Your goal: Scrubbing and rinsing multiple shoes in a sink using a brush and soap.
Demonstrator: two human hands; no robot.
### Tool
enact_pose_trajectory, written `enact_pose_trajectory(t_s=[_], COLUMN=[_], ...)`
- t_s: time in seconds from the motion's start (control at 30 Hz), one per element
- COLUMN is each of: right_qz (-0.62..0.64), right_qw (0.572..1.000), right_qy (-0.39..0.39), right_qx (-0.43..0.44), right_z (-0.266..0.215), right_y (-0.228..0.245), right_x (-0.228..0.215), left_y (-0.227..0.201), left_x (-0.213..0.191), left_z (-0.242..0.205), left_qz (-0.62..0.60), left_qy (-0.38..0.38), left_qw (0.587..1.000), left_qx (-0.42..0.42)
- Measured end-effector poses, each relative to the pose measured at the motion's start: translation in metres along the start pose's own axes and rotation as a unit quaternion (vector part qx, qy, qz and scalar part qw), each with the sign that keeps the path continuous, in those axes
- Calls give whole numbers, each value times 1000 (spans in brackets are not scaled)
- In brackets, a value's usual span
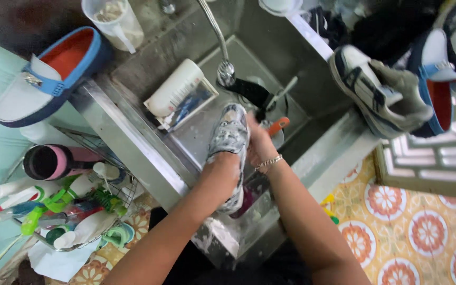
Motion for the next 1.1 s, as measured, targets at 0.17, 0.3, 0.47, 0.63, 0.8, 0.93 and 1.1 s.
enact_pose_trajectory(t_s=[0.17,0.3,0.47,0.63,0.8,0.93,1.1], right_qz=[-150,-214,-218,-202,-261,-272,-496], right_qw=[975,934,916,919,900,887,809], right_qy=[-153,-239,-248,-241,-266,-290,-292], right_qx=[-53,-160,-227,-237,-228,-236,-121], right_z=[34,12,15,20,5,35,120], right_y=[13,46,57,49,61,42,-22], right_x=[-32,-20,-36,-51,-35,-51,-70], left_y=[3,-5,22,20,21,46,62], left_x=[-67,-179,-227,-220,-204,-178,-90], left_z=[37,84,209,233,237,226,146], left_qz=[-102,-46,121,17,-130,-213,-592], left_qy=[30,-187,-269,-208,-172,-156,-341], left_qw=[993,980,953,978,974,958,717], left_qx=[54,-56,65,-6,-67,-109,-138])
Point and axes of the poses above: each hand's wrist, its own z-axis towards the middle knuckle, its own x-axis out of the palm, y = z × x, the point moved 5 cm from there along z, towards the middle knuckle, and after that the axes turned 6 degrees about -z, right-handed, at the moved point
